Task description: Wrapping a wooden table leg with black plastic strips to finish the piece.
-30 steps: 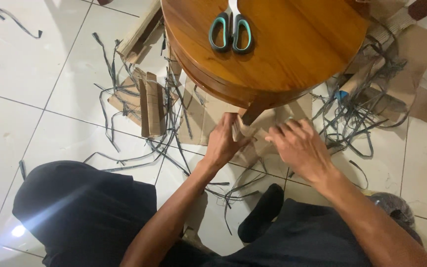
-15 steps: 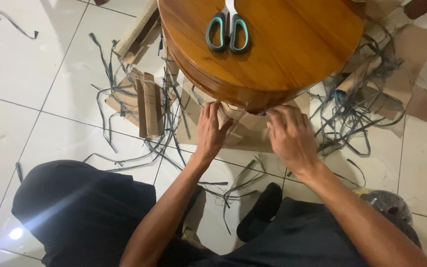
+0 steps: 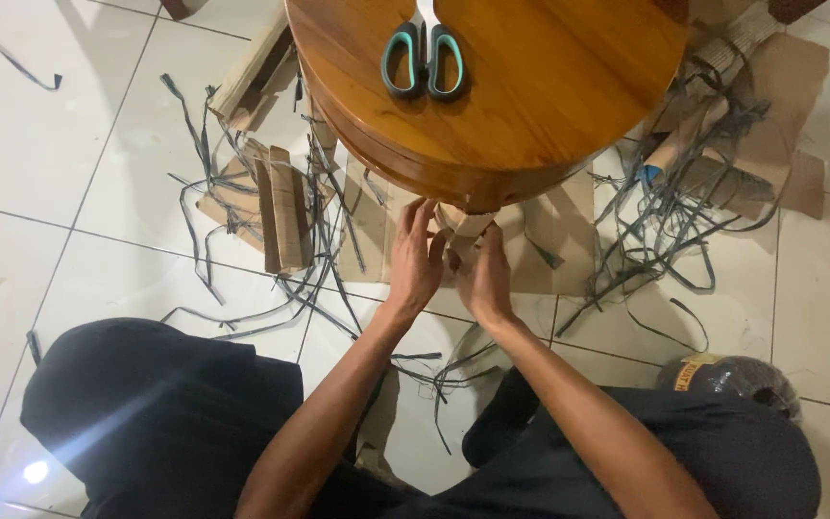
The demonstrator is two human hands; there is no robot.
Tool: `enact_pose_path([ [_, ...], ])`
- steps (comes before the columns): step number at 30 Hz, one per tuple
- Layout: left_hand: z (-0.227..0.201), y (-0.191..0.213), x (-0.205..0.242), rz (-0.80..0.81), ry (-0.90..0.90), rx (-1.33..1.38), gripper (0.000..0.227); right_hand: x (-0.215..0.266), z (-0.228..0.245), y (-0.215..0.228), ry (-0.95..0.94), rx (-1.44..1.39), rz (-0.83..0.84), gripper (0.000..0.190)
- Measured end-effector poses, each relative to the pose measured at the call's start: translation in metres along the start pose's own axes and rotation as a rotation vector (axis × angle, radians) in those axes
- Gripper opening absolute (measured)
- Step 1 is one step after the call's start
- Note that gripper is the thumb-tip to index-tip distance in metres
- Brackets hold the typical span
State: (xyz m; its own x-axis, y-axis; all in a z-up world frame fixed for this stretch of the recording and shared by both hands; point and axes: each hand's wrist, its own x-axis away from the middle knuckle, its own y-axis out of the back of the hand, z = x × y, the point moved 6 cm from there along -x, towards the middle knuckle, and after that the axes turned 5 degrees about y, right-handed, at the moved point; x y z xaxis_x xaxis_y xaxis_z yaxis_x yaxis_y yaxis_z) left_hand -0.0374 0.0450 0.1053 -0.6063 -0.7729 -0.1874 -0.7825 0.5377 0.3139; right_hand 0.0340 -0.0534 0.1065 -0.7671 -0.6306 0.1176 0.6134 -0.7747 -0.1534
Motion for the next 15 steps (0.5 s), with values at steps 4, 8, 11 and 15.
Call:
enact_pose_path([
  [4,0.001,-0.009,-0.003,0.042,-0.011,0.159,0.052,-0.016,-0.02,0.011,0.25,0.658,0.039,0.041],
  [8,0.014,-0.024,-0.012,0.124,0.006,0.163,0.082,-0.022,0.0,0.007,0.309,0.499,0.076,0.047],
  [11,0.011,-0.031,-0.024,0.172,0.014,0.071,0.094,-0.035,-0.003,0.007,0.276,0.364,0.067,0.041],
  [15,-0.008,-0.036,-0.037,0.191,0.053,-0.028,0.072,-0.055,-0.013,0.016,0.259,0.382,0.053,0.038],
])
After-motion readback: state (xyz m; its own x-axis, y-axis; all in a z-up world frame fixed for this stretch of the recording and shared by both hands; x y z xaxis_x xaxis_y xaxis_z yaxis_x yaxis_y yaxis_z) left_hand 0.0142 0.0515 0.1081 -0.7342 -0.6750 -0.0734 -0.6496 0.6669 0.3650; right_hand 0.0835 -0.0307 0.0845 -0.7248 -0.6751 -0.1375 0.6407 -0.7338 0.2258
